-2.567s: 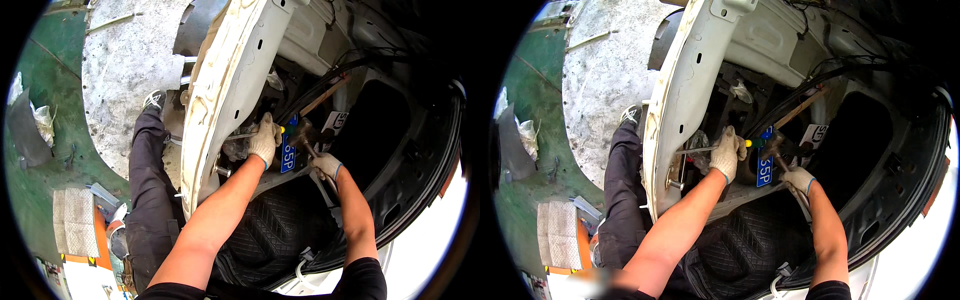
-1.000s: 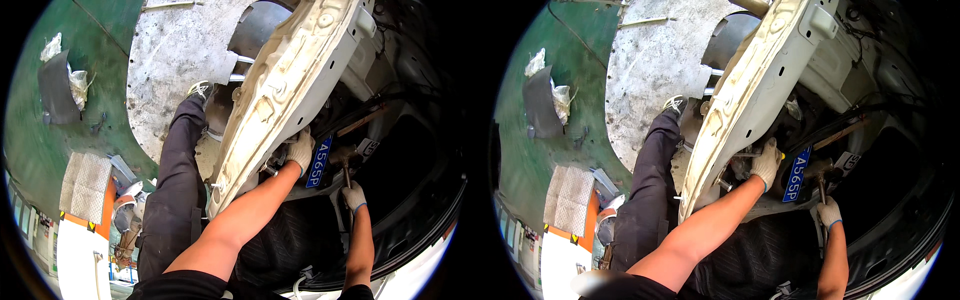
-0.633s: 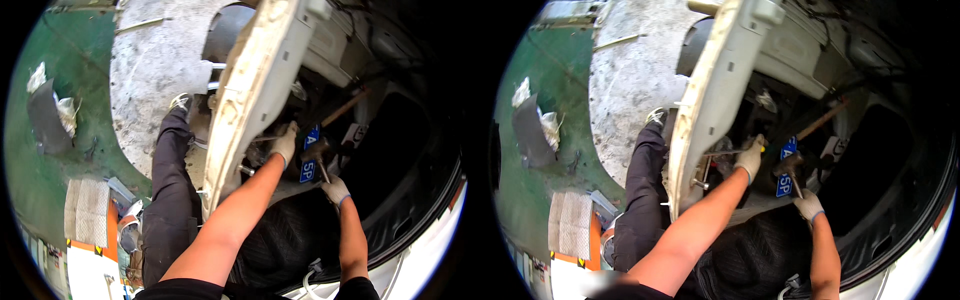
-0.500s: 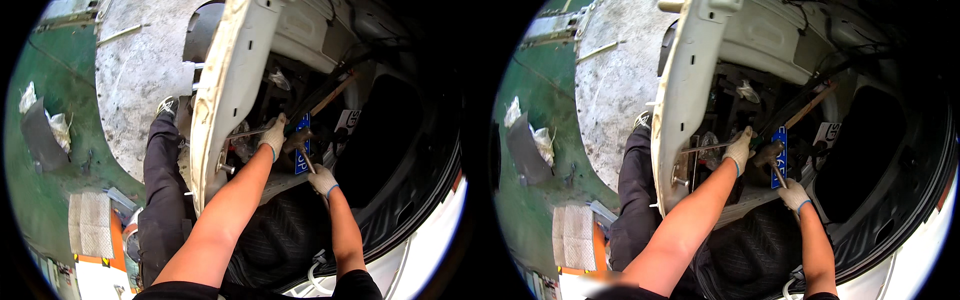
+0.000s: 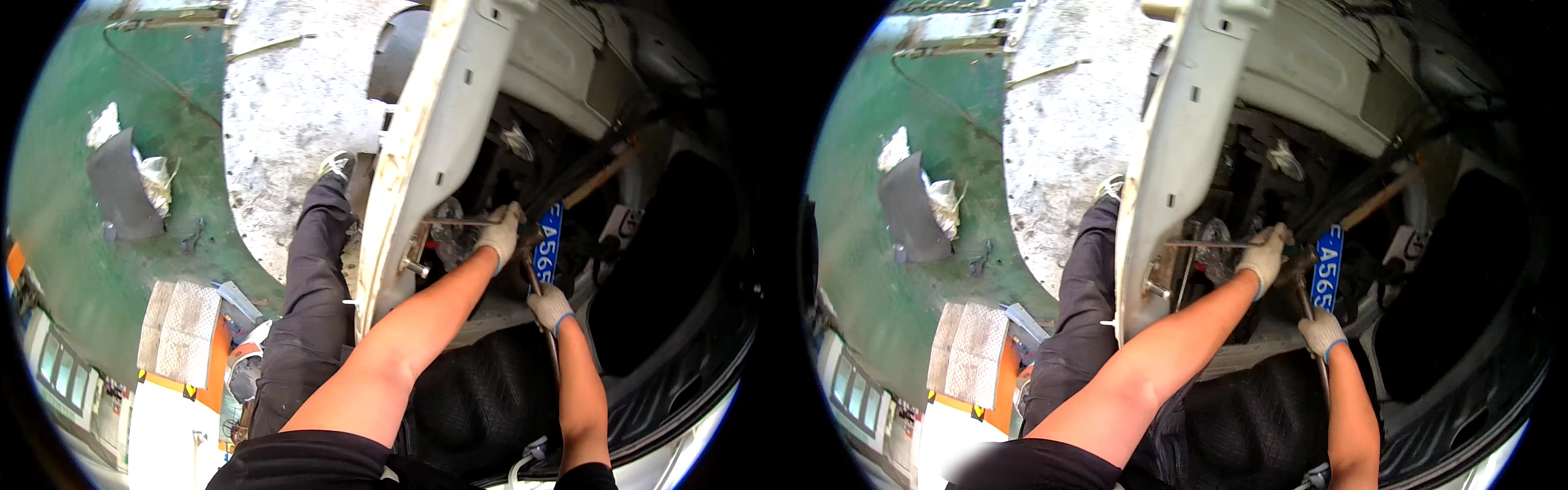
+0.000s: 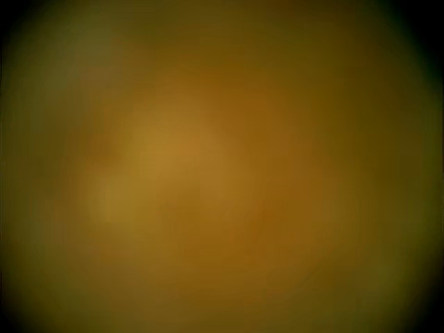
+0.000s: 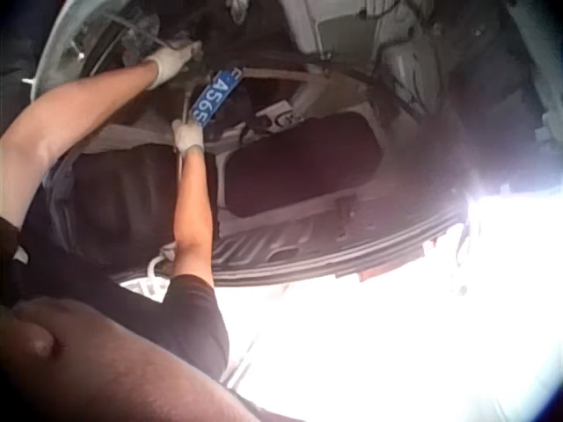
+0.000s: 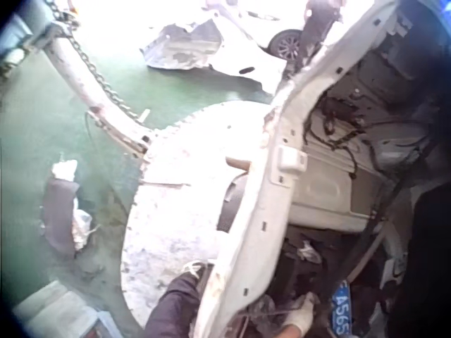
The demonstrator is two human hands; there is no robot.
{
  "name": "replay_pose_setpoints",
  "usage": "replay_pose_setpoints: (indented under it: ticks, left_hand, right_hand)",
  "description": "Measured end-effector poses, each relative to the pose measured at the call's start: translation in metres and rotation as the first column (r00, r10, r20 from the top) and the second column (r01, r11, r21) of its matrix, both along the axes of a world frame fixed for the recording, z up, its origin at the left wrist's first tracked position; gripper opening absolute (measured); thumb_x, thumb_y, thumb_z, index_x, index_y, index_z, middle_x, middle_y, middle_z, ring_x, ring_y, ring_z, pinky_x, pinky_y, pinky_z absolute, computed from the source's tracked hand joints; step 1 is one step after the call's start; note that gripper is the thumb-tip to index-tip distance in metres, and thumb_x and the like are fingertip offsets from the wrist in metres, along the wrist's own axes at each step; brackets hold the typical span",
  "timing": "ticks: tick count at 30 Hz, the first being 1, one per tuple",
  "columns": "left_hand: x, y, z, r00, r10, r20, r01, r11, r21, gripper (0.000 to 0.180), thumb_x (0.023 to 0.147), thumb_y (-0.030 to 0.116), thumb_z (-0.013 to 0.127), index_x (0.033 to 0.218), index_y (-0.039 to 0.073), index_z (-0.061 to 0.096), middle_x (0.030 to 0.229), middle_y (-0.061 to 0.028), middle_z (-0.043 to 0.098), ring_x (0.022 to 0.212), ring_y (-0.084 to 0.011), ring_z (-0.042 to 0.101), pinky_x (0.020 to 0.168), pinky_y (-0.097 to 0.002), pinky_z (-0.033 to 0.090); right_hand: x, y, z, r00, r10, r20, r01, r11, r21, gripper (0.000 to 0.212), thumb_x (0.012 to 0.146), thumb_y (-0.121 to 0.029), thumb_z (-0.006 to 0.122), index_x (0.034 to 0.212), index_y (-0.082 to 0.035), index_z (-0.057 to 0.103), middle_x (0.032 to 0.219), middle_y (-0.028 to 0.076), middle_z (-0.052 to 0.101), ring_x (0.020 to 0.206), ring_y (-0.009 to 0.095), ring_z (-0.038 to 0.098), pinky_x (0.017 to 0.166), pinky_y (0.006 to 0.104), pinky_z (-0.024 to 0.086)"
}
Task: The person places a plastic bag over their head, then walks to a white car and uses a screwdriver and hammer to work on the rear bumper area, prying and striking components near the license plate.
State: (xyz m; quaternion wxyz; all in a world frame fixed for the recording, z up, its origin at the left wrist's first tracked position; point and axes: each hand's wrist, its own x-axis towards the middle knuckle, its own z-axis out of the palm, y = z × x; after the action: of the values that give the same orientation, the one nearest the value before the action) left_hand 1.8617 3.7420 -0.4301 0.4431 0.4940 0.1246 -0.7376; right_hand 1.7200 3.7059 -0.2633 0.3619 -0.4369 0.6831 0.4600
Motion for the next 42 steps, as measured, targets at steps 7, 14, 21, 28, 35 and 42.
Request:
replay_pose_setpoints:
  ticks: [7,14,21,28,35,42]
  left_hand:
    - [0.035,-0.025,0.037,0.996,-0.082,-0.026,0.081,0.996,-0.045,0.059,0.109,0.054,0.049,0.142,0.006,0.063,0.137,-0.0132,0.069,0.124,-0.0301,0.064,0.108,-0.0388,0.046]
    - [0.02,-0.007,0.043,0.986,-0.149,-0.074,0.143,0.986,-0.085,0.052,0.111,0.05,0.046,0.121,0.006,0.071,0.12,-0.013,0.073,0.114,-0.0237,0.067,0.102,-0.0362,0.049]
    - [0.028,-0.011,0.055,0.985,-0.089,-0.149,0.078,0.994,-0.078,0.048,0.112,0.047,0.047,0.11,0.006,0.072,0.114,-0.0071,0.072,0.11,-0.0191,0.066,0.096,-0.0353,0.053]
    - [0.018,-0.008,0.046,0.987,-0.084,-0.139,0.07,0.992,-0.102,0.047,0.114,0.043,0.046,0.107,0.004,0.071,0.109,-0.0035,0.069,0.106,-0.0162,0.065,0.095,-0.0329,0.055]
    - [0.018,-0.01,0.046,0.984,-0.035,-0.176,0.021,0.997,-0.08,0.047,0.114,0.043,0.046,0.11,0.003,0.072,0.109,-0.0038,0.071,0.104,-0.0163,0.064,0.093,-0.0334,0.055]
    - [0.017,-0.012,0.043,0.99,-0.021,-0.14,0.008,0.995,-0.099,0.046,0.113,0.042,0.047,0.116,0.003,0.072,0.111,-0.006,0.073,0.107,-0.0169,0.065,0.095,-0.0328,0.054]
  right_hand:
    - [-0.003,0.001,0.005,0.99,-0.139,-0.036,0.14,0.99,0.032,0.046,0.091,-0.015,0.059,0.132,0.005,0.056,0.076,0.016,0.061,0.05,0.025,0.058,0.044,0.0406,0.049]
    - [0.006,0.004,-0.002,0.991,-0.13,-0.044,0.131,0.991,0.007,0.048,0.091,-0.015,0.059,0.134,0.006,0.056,0.074,0.015,0.061,0.05,0.024,0.058,0.044,0.0401,0.049]
    - [0.007,-0.005,-0.004,0.936,-0.347,0.061,0.347,0.938,0.019,0.03,0.09,-0.015,0.064,0.112,0.004,0.061,0.069,0.008,0.058,0.048,0.02,0.053,0.044,0.0366,0.047]
    - [-0.019,-0.015,0.023,0.956,-0.292,0.014,0.29,0.941,-0.175,0.019,0.091,-0.015,0.062,0.105,-0.003,0.059,0.065,0.005,0.053,0.047,0.017,0.051,0.041,0.0345,0.043]
    - [-0.006,-0.039,0.041,0.98,-0.196,0.02,0.195,0.957,-0.216,0.024,0.09,-0.011,0.06,0.112,-0.003,0.061,0.065,0.006,0.054,0.046,0.017,0.051,0.04,0.0341,0.042]
    - [-0.066,-0.046,0.035,0.926,-0.376,0.014,0.36,0.875,-0.324,0.036,0.089,-0.009,0.058,0.124,-0.001,0.063,0.064,0.006,0.055,0.046,0.017,0.051,0.039,0.0336,0.042]
